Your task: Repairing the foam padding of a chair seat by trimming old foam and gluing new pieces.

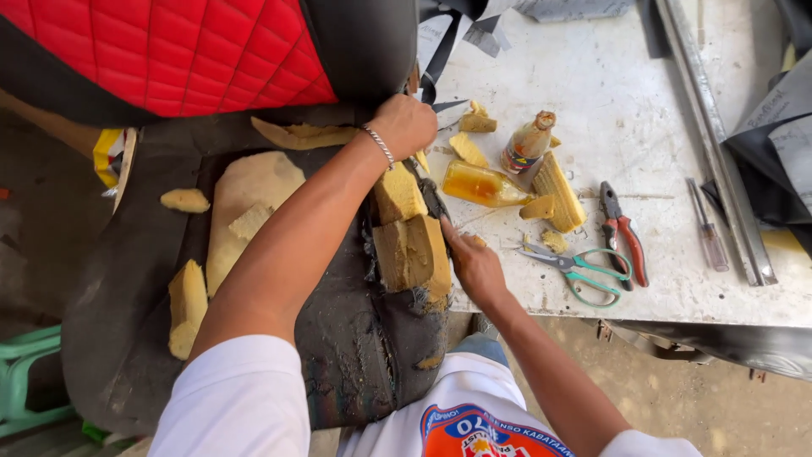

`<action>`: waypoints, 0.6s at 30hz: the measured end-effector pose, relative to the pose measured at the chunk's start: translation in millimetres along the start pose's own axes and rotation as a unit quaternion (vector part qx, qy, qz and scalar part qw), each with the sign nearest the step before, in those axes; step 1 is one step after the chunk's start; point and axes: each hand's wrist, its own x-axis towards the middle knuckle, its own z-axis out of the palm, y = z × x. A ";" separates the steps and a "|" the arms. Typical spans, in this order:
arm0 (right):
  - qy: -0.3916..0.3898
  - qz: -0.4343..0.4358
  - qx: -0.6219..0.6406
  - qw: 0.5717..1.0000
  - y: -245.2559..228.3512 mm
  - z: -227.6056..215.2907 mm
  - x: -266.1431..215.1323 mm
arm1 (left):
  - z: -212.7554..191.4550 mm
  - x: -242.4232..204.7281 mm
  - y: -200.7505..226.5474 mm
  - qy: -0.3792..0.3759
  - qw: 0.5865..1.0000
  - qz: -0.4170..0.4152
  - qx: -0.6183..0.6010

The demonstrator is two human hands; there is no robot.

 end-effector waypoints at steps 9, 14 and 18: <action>0.058 0.048 0.007 0.997 29.0 -35.3 -118.0 | -169.7 -47.2 25.5 0.052 0.927 -0.111 -0.353; 0.008 0.138 0.020 0.990 6.8 -51.0 -117.6 | -103.4 -96.8 29.0 0.061 0.924 -0.233 -0.298; -0.011 0.070 0.031 0.997 -21.5 -59.7 -61.7 | -146.4 -168.6 101.4 0.096 0.889 -0.263 -0.363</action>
